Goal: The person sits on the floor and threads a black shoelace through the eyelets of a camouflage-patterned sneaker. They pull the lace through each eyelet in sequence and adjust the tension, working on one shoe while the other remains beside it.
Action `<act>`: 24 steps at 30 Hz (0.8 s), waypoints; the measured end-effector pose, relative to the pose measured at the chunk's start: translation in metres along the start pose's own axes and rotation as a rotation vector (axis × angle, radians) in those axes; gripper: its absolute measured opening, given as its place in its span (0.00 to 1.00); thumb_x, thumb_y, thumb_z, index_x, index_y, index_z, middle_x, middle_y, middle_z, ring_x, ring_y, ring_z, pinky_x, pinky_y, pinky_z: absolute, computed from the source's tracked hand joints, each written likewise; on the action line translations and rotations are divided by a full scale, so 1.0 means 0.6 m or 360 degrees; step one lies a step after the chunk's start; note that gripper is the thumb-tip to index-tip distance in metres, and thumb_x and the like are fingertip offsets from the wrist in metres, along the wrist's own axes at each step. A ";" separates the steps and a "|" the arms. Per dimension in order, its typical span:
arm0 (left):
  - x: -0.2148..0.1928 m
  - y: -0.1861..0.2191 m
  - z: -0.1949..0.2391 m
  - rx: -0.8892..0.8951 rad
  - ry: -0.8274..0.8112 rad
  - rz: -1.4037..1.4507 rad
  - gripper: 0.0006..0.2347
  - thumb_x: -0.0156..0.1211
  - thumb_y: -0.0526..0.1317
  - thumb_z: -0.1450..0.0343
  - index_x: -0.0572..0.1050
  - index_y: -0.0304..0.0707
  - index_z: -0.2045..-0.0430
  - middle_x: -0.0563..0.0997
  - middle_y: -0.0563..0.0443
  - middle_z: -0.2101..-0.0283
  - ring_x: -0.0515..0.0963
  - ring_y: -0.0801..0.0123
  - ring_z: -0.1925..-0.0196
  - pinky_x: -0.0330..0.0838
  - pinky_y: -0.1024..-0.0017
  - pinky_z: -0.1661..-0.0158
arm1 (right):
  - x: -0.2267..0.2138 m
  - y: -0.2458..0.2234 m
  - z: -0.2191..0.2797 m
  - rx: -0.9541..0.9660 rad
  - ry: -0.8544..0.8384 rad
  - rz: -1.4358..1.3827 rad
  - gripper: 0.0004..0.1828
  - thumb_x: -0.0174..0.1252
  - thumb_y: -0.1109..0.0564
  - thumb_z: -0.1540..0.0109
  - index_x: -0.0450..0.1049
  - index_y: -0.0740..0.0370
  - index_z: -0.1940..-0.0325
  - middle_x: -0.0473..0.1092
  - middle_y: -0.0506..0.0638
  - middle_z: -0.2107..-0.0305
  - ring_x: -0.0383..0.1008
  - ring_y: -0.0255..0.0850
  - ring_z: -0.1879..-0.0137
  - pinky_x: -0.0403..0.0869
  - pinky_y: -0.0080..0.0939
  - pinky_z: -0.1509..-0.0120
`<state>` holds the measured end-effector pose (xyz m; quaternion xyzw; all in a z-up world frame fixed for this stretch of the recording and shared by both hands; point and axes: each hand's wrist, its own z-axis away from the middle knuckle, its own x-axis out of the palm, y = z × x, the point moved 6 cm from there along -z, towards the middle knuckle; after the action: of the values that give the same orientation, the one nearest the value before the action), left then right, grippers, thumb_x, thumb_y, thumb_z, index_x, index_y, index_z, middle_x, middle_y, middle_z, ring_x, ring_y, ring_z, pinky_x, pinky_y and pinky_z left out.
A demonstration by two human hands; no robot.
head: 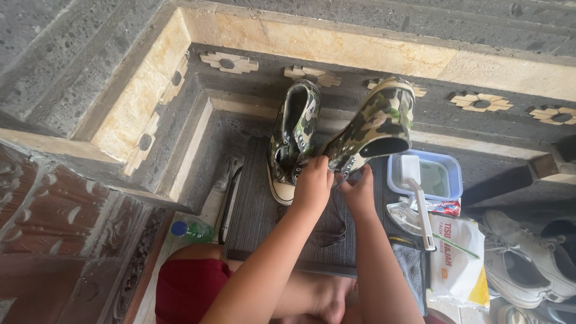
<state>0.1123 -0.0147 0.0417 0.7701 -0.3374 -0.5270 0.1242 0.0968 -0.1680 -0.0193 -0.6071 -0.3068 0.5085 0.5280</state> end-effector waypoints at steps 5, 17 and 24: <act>-0.001 -0.006 -0.004 -0.0081 0.0043 -0.0006 0.07 0.52 0.36 0.29 0.70 0.33 0.61 0.77 0.42 0.68 0.85 0.50 0.73 0.82 0.63 0.74 | -0.001 -0.023 -0.009 -0.0025 -0.0038 0.0078 0.43 0.66 0.57 0.37 0.49 0.76 0.28 0.51 0.75 0.34 0.74 0.64 0.41 0.79 0.61 0.39; -0.015 0.001 0.019 -0.0289 0.0109 0.0361 0.07 0.56 0.40 0.30 0.73 0.34 0.68 0.77 0.43 0.75 0.83 0.50 0.72 0.78 0.60 0.72 | -0.033 -0.064 0.031 -0.0060 0.0016 0.0210 0.45 0.68 0.52 0.37 0.50 0.75 0.27 0.55 0.75 0.36 0.75 0.63 0.43 0.79 0.62 0.41; 0.009 -0.036 0.112 -0.0631 -0.0732 0.0432 0.16 0.62 0.47 0.30 0.76 0.35 0.55 0.82 0.45 0.66 0.85 0.57 0.62 0.81 0.64 0.65 | -0.037 -0.106 0.115 -0.0125 0.0008 -0.0239 0.44 0.64 0.50 0.35 0.47 0.72 0.26 0.50 0.77 0.35 0.69 0.72 0.38 0.75 0.68 0.37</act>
<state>0.0617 0.0089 -0.0018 0.5397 -0.3468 -0.7212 0.2614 0.0360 -0.1493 0.0528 -0.6038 -0.3699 0.4536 0.5412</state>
